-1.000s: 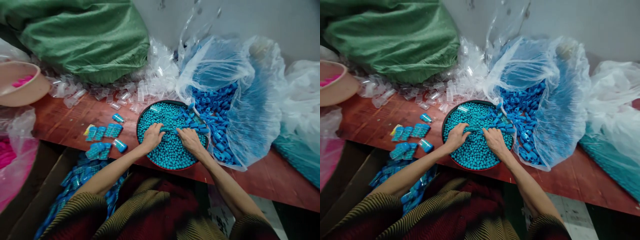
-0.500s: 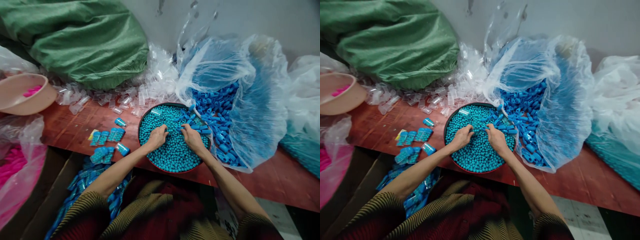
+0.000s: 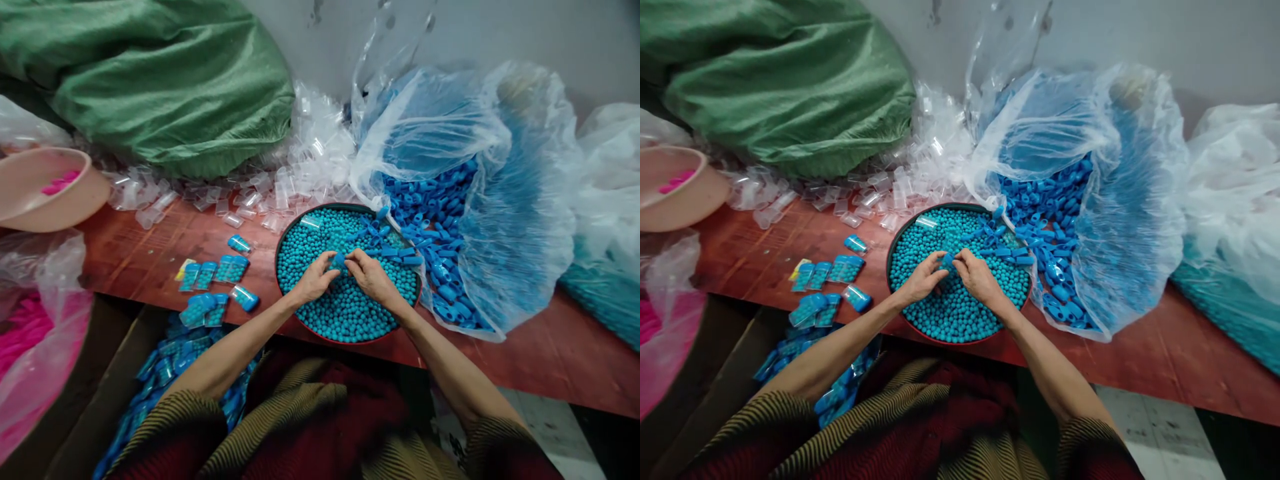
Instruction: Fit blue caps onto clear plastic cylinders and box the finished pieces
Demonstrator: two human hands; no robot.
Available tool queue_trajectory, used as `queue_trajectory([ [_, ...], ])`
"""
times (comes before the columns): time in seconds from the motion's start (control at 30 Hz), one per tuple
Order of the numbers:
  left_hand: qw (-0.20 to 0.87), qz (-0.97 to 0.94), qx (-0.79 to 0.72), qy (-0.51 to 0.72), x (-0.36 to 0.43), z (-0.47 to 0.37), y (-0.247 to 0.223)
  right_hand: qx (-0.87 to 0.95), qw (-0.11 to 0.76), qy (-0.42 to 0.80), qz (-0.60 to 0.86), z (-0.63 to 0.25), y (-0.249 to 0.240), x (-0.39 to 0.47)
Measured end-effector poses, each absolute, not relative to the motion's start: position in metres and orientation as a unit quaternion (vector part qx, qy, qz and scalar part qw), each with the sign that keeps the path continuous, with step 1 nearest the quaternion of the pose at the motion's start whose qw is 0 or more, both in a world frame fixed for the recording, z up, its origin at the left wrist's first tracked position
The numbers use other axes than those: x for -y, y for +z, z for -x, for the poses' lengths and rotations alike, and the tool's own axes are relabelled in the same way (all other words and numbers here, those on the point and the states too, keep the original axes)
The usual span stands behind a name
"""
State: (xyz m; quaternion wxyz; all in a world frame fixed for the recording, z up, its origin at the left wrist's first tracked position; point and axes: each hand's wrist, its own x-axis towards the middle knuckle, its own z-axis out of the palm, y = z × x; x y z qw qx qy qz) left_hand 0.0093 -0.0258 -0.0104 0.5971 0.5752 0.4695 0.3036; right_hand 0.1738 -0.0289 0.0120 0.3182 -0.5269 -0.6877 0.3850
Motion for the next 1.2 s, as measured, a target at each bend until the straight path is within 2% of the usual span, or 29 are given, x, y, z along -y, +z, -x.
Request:
queue_trajectory([
  [0.3, 0.672, -0.550, -0.403, 0.290, 0.028, -0.003, -0.004, 0.601, 0.340, 0.508, 0.514, -0.179, 0.007, 0.028],
  [0.5, 0.655, -0.557, -0.412, 0.303, 0.031, -0.004, -0.003, 0.681, 0.307, 0.426, 0.511, -0.180, 0.005, 0.035],
  [0.8, 0.673, -0.525, -0.404, 0.328, 0.036, -0.008, 0.001, 0.723, 0.269, 0.421, 0.477, -0.189, 0.014, 0.038],
  [0.93, 0.662, -0.526, -0.403, 0.349, 0.038, -0.009, -0.004, 0.721, 0.280, 0.408, 0.485, -0.187, 0.013, 0.042],
  [1.2, 0.672, -0.529, -0.394, 0.336, 0.038, -0.009, 0.000, 0.668, 0.311, 0.470, 0.486, -0.191, 0.000, 0.044],
])
